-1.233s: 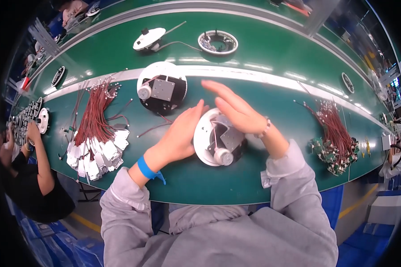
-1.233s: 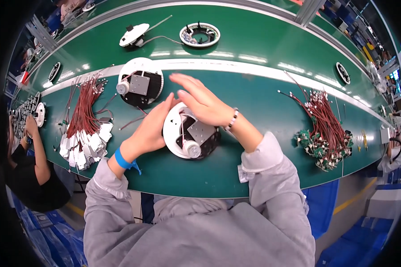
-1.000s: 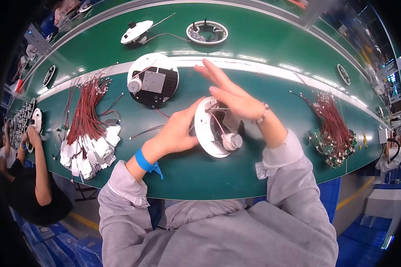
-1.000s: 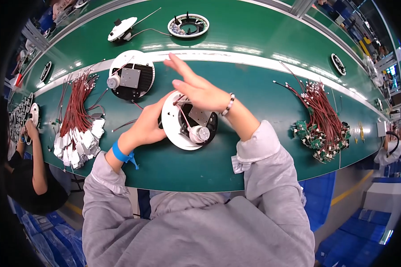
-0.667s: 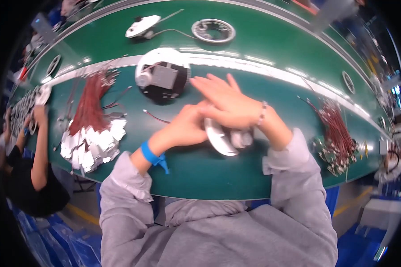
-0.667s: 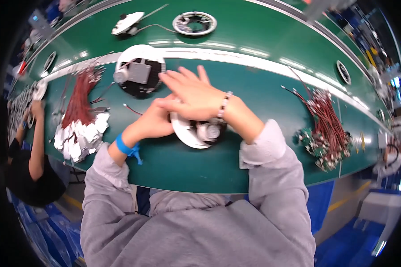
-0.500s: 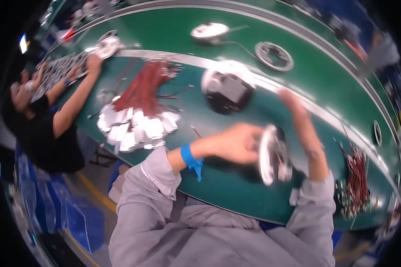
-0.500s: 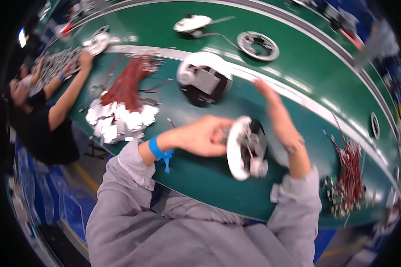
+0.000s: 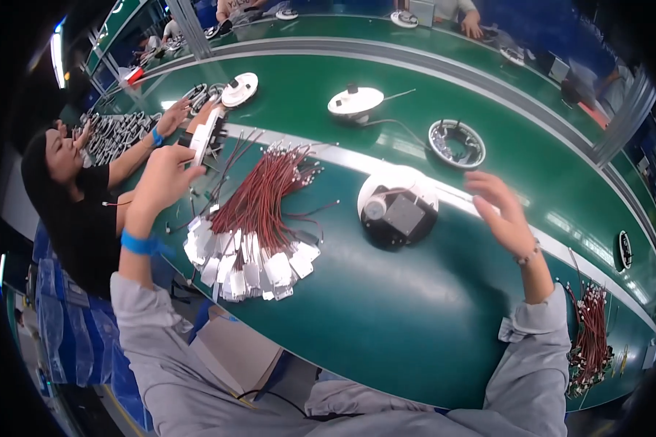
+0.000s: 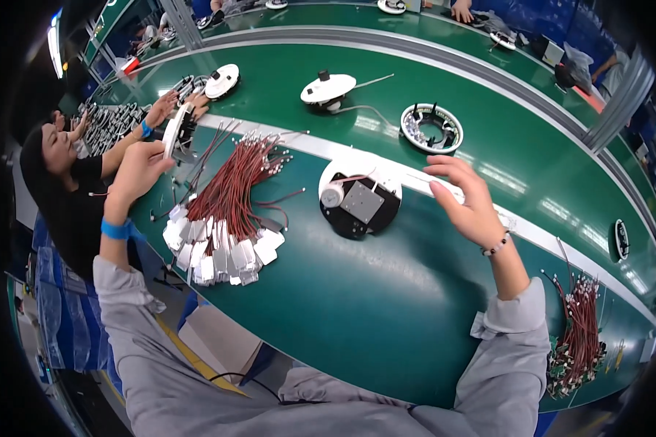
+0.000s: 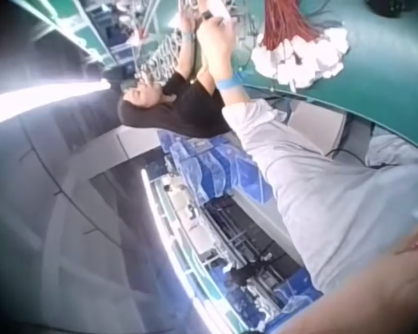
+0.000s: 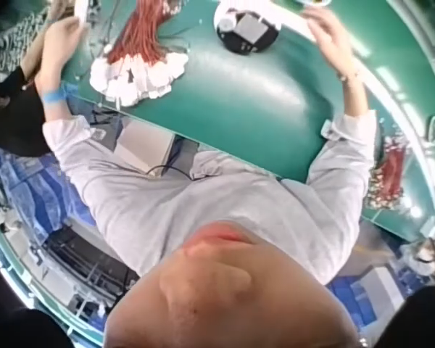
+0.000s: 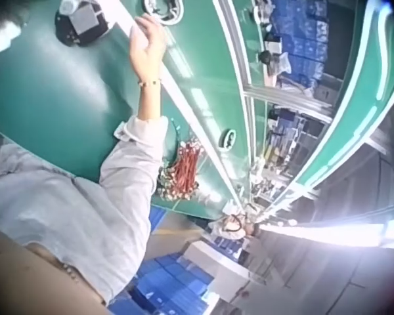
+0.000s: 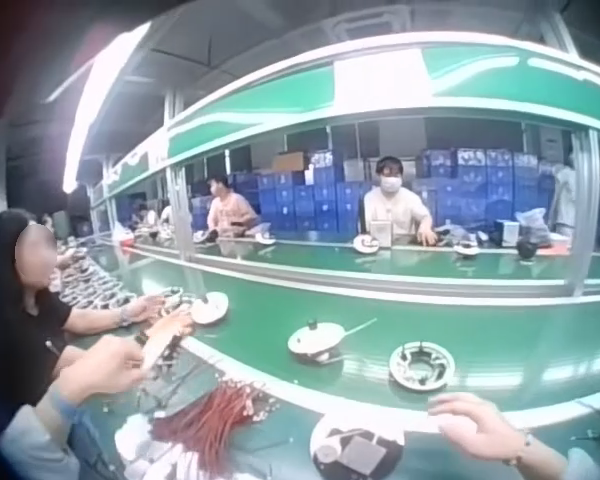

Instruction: Assembling electronic LED light components by attaching wiring harnesses and boards to plastic housings.

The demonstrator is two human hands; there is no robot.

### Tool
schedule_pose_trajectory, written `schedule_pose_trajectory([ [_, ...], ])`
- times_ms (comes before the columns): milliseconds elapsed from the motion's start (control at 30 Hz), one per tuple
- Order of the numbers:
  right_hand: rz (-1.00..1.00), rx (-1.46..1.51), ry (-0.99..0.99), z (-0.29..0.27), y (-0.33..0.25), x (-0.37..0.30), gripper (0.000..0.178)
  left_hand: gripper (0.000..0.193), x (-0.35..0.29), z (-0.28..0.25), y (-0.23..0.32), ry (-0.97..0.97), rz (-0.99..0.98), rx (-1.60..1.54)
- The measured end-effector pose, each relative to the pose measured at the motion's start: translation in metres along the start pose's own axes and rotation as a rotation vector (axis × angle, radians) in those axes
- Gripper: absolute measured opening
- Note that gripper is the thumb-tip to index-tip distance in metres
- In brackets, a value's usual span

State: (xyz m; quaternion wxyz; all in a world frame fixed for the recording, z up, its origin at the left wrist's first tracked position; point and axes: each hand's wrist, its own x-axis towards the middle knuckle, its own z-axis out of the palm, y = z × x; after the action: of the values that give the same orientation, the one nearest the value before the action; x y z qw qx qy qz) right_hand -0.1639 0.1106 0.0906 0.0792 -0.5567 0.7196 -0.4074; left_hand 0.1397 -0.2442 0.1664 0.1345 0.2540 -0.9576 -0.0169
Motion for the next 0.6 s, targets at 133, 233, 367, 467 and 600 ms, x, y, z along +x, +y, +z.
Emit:
schedule_pose_trajectory([
  [133,-0.05,-0.063,-0.016,0.012,-0.007,-0.007,0.026,0.01,0.038,0.067,-0.065,0.024,-0.136,0.458],
  [233,-0.001,-0.114,-0.017,0.014,-0.007,-0.038,0.026,0.007,0.047,0.099,-0.1,-0.013,-0.187,0.54],
  [367,0.141,-0.111,0.025,0.008,0.016,-0.098,0.024,0.02,0.058,0.116,-0.076,-0.166,-0.184,0.639],
  [467,0.225,-0.127,0.205,0.024,0.034,-0.131,0.017,0.03,0.095,0.105,-0.032,-0.36,-0.185,0.757],
  [600,0.14,-0.164,0.271,0.027,0.034,-0.134,0.014,0.038,0.162,0.118,0.062,-0.092,0.04,0.527],
])
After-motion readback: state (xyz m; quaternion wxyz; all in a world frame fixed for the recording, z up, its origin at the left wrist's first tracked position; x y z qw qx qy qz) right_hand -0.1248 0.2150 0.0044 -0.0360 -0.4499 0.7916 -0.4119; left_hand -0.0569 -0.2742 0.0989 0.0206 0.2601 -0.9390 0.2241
